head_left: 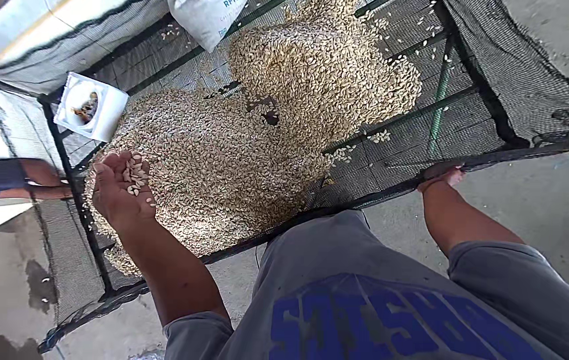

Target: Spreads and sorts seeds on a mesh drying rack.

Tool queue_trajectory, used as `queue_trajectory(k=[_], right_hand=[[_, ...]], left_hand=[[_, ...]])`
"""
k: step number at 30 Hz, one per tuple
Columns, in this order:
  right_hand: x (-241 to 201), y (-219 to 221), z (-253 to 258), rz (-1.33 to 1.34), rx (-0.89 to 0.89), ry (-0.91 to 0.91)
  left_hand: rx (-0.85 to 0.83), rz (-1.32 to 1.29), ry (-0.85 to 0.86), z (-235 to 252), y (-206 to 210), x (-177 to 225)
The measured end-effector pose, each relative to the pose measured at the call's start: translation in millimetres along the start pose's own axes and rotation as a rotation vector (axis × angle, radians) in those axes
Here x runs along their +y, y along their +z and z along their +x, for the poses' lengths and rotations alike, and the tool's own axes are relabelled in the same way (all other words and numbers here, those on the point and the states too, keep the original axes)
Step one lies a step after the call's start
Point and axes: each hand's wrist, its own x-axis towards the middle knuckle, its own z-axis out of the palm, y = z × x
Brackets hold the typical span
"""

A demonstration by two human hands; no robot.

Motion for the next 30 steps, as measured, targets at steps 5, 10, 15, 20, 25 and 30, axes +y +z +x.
queue_trajectory(k=[5,10,15,20,25,30], right_hand=[[1.9,1.3,2.6,-0.069,0.014,-0.017],[5.1,1.5,6.6,-0.029,0.005,-0.001],[3.7,1.4,3.5,-0.06,-0.006,-0.016],[4.1,0.7,3.5,-0.03,-0.018,-0.007],[2.9,-1.1,0.0,0.071,-0.039,0.0],[2.4,-1.2,-1.8,0.075,-0.021,-0.002]], left_hand=[[0.081,0.074,-0.039,-1.5,2.1,1.9],[0.027,-0.007,-0.01,-2.7,3.4,-1.0],[0.101,0.101,0.032,-3.2,1.6,-1.5],[0.123,0.067,0.099,-1.2,1.0,-3.6],[-0.041,0.443,0.169,11.5,0.2,-17.8],[-0.075,0.345,-0.087,35.2,-5.0,-48.6]])
